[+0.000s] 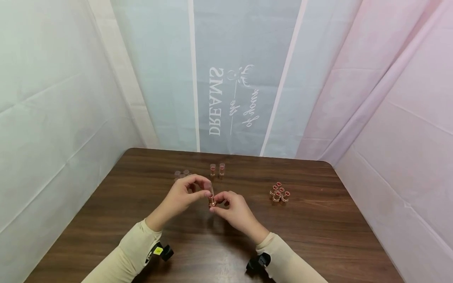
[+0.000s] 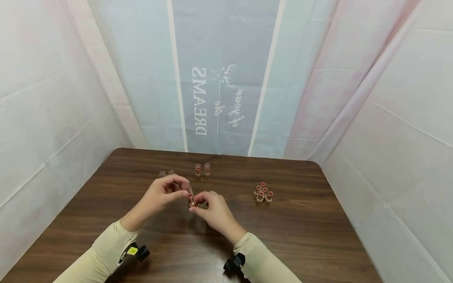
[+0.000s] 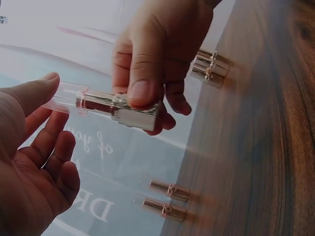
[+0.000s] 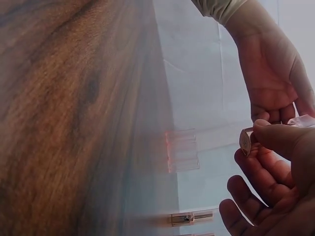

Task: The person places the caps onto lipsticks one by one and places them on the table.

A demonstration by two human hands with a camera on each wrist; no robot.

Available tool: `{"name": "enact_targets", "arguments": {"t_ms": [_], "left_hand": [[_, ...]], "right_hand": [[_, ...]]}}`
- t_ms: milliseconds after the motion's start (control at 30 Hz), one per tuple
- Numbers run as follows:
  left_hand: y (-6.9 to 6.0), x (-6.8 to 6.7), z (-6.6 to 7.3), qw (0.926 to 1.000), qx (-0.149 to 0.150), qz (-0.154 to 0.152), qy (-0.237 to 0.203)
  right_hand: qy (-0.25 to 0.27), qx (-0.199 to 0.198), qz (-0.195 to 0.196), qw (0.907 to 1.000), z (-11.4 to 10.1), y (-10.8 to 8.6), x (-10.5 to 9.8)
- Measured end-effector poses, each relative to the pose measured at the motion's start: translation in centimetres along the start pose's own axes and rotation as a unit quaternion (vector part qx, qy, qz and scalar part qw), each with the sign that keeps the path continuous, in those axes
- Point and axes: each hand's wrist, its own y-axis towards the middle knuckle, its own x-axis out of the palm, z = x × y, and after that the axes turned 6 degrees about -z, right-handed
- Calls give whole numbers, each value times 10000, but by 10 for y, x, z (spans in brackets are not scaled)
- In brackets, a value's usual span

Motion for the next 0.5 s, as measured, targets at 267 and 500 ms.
{"name": "enact_targets", "arguments": {"t_ms": [267, 500], "left_hand": [[-2, 5, -2, 9997, 56, -154, 157], [-2, 8, -2, 9994, 49, -189, 280]], "right_hand": [[-20, -95, 144, 9999, -2, 0, -1], [30, -256, 280, 9993, -3, 0, -3]]}}
